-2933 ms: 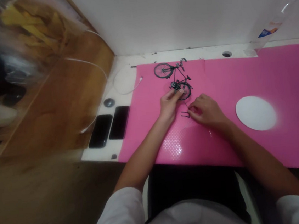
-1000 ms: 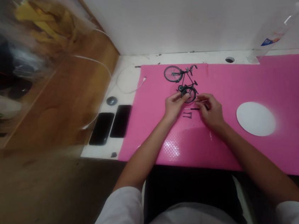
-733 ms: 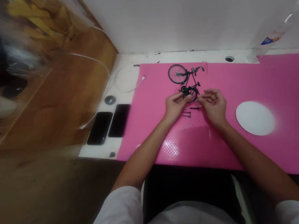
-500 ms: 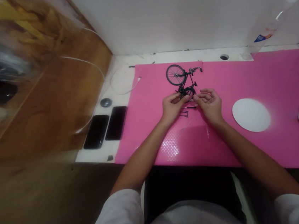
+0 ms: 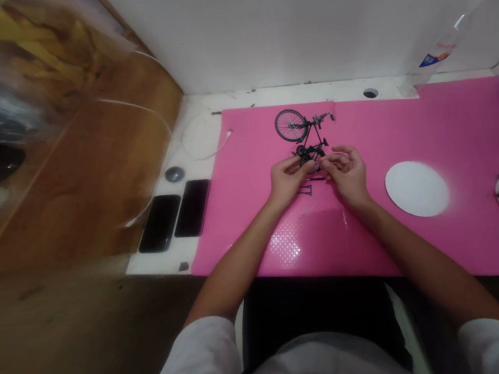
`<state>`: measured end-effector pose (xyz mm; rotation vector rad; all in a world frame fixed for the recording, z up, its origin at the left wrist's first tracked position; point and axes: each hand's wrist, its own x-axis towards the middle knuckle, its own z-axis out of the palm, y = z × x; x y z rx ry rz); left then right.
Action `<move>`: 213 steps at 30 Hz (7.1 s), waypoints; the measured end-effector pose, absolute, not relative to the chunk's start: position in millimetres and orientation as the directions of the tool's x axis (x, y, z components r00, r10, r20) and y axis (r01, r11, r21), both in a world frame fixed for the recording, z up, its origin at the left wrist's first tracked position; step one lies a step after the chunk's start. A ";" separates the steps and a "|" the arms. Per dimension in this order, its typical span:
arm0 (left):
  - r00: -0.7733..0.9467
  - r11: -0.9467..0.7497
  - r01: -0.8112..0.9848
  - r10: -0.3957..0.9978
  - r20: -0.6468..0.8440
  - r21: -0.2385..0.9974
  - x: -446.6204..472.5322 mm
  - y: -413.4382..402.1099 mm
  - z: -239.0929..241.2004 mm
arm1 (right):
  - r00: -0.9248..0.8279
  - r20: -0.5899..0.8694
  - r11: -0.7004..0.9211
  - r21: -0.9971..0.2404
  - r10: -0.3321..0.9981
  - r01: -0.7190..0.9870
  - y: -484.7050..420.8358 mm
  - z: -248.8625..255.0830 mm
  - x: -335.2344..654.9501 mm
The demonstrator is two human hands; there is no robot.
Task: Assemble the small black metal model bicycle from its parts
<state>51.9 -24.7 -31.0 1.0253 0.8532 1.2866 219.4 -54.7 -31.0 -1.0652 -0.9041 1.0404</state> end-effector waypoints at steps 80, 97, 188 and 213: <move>0.053 -0.009 -0.387 0.998 0.032 0.922 53.5 -20.8 -34.8 | 0.406 0.042 0.098 -0.988 0.913 -0.117 -70.6 -13.4 206.1; 0.133 0.048 -0.452 0.991 0.013 0.891 51.1 -21.6 -35.3 | 0.309 0.005 0.057 -0.986 0.951 -0.158 -67.7 -19.1 208.1; 0.033 -0.083 -0.194 0.995 0.091 0.977 55.4 -34.5 -28.3 | 0.004 0.413 0.356 -0.788 0.911 0.503 -59.0 -27.7 227.6; 0.049 -0.189 -0.101 0.980 0.194 0.977 51.3 -32.7 -24.1 | 0.106 0.314 0.243 -0.874 0.944 0.420 -59.3 -30.7 222.2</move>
